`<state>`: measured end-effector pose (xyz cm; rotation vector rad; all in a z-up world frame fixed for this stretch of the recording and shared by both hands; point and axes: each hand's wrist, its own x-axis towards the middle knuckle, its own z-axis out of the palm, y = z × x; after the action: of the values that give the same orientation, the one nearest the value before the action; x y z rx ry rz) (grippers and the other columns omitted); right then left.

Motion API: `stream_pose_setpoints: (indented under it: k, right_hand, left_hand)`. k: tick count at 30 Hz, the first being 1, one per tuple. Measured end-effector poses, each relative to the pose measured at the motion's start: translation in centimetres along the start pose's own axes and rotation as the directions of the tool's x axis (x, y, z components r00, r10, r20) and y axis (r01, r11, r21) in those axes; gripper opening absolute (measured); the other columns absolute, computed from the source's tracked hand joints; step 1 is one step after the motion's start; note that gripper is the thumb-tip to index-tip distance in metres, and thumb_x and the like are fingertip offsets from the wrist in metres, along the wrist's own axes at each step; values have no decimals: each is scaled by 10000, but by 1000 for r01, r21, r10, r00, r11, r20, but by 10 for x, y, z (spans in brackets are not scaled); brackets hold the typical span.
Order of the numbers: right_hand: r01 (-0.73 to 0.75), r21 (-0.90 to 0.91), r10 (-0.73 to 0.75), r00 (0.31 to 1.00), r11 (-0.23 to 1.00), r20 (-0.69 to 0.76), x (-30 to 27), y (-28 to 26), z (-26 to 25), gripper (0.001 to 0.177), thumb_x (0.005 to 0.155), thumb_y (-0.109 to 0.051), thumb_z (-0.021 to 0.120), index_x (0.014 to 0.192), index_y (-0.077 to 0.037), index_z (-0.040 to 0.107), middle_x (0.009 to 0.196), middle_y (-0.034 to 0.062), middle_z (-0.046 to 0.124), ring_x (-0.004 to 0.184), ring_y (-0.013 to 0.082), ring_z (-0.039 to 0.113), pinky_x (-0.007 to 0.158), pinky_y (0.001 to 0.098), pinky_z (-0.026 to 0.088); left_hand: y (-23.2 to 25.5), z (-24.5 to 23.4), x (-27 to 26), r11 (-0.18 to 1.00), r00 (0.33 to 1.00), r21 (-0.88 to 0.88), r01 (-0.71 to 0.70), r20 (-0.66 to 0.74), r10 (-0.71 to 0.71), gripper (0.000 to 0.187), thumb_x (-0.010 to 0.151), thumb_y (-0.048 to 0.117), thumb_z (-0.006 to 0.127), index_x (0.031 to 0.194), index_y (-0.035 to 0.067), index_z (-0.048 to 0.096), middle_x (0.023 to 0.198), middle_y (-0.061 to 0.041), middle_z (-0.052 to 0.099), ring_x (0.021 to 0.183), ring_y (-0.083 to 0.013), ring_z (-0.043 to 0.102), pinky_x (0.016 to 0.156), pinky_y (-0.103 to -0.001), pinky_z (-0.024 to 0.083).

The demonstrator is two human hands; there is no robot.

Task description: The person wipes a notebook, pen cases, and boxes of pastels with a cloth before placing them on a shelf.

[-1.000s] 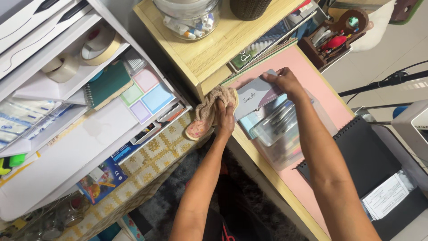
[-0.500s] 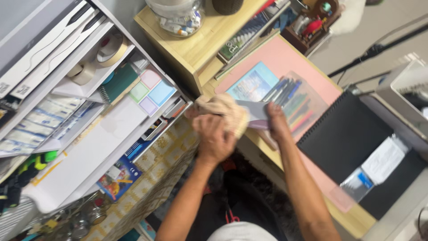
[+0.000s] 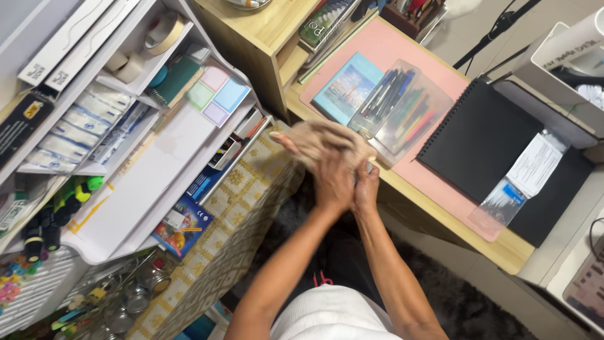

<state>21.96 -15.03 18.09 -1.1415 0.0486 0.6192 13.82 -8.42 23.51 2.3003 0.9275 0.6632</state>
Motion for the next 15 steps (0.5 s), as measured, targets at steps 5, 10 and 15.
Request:
stream_pose_setpoints:
  k: [5,10,15]
  right_hand:
    - [25,-23,-26,999,999,-44,-41,-9,0,313,1007,-290,660,1166,-65,512,1019,53,630,895,143,590,814,328,544]
    - [-9,-64,5,999,998,-54,-81,-23,7,320,999,-301,684,1152,-74,518,1045,36,625,946,117,587,873,305,531]
    - [-6,-43,6,1000,999,22,-93,-47,-18,318,1073,-289,713,1175,-47,535,1052,76,581,947,164,566,878,345,526]
  left_hand:
    - [11,-21,0,993,996,83,89,0,-90,621,1003,411,543,1498,40,489,1527,-241,483,1496,-465,347,1213,-644,246]
    - [-12,-76,47,869,852,136,476,174,-494,743,871,568,622,1478,151,517,1571,-212,390,1383,-512,345,956,-694,426]
    - [-101,-84,48,482,551,-319,816,683,-480,573,938,520,539,1332,114,635,1201,-184,721,863,-253,778,760,-507,653]
